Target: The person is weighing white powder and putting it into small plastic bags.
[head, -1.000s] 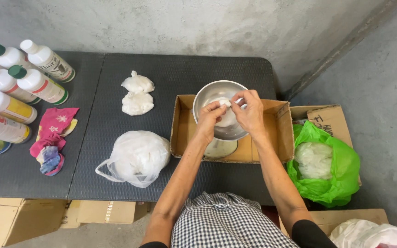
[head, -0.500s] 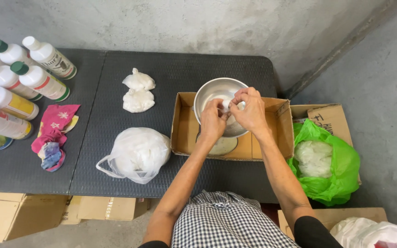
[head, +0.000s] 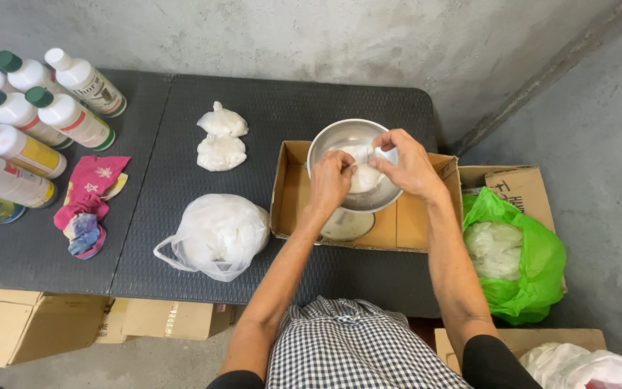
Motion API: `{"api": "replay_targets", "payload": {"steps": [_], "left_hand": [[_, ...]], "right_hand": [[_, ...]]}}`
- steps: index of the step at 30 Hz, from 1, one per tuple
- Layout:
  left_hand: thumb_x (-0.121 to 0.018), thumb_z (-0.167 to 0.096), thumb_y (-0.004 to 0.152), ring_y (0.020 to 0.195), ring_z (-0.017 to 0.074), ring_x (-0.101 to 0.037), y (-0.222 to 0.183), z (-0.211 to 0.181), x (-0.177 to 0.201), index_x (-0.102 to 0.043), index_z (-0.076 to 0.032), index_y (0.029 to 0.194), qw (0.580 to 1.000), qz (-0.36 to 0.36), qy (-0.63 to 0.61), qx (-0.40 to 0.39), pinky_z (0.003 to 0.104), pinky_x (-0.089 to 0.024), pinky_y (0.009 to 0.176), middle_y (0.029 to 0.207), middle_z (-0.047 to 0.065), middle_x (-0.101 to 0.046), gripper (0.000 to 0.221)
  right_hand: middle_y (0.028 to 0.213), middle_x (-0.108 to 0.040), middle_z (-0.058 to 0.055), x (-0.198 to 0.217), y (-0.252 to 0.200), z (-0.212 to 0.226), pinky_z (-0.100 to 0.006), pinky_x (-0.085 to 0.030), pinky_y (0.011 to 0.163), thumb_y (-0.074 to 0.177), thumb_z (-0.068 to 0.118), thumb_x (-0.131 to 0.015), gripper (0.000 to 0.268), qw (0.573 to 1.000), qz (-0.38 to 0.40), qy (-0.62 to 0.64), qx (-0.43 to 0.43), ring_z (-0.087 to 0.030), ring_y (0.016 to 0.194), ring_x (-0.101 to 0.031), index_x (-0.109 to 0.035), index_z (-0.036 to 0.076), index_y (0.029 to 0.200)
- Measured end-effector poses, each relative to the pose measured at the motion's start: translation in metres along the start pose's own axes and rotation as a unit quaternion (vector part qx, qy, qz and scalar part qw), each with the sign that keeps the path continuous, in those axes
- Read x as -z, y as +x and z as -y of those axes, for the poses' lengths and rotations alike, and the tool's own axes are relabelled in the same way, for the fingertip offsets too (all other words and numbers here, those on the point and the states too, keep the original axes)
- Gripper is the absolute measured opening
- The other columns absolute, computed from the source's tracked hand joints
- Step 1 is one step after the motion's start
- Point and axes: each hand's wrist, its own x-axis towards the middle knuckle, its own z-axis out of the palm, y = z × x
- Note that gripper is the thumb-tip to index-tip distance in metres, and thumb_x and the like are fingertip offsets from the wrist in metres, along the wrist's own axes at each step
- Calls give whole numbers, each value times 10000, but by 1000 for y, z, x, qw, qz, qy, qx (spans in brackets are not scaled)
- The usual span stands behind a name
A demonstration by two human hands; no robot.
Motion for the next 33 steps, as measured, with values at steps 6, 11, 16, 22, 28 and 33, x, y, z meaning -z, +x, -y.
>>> {"api": "replay_targets", "payload": {"steps": [6,11,16,22,28,33], "left_hand": [[-722,-78,884,852,345,-714,0,-6,23,-731,-25,943,995,-54,42,-67,452,-546,749,999,157,-721,79],[-719,-64,889,872,290,-722,-8,4,23,-728,-33,988,994,-69,-12,-81,400,-569,770,1003,138,-705,104],[-736,-75,896,863,209,-710,-32,3,41,-733,-45,1108,990,-117,-77,-12,338,-587,751,1070,112,-686,214],[-759,-219,935,1212,196,-609,-49,44,33,-530,20,1425,916,-131,-379,30,331,-538,1028,1351,137,-591,592],[-772,-386,880,1330,231,-562,-81,9,36,-352,4,1549,793,-35,-606,55,376,-475,1131,1479,103,-536,881],[-766,-303,945,1295,228,-604,-101,4,39,-452,27,1463,637,-27,-768,53,405,-497,1136,1395,124,-615,690]], "right_hand": [[1107,-699,-87,-19,4,-16,-491,-406,842,761,347,-872,432,979,25,-201,33,-338,1097,-580,-732,95,1082],[902,-698,-60,-34,19,-19,-480,-405,779,808,373,-829,330,983,8,-182,-1,-289,964,-631,-724,79,916],[791,-668,-77,-27,27,-26,-468,-411,762,882,334,-783,280,988,-6,-152,29,-289,831,-630,-707,66,851],[773,-623,-66,-13,25,26,-335,-479,647,937,187,-765,194,998,-42,14,47,-155,703,-570,-680,13,937],[875,-705,21,-16,11,95,-238,-498,652,987,121,-695,110,955,9,296,3,-50,765,-613,-688,13,1009],[879,-729,-34,-54,-11,112,-277,-521,700,963,133,-729,166,972,28,194,127,-96,776,-636,-723,-4,1054]]}}
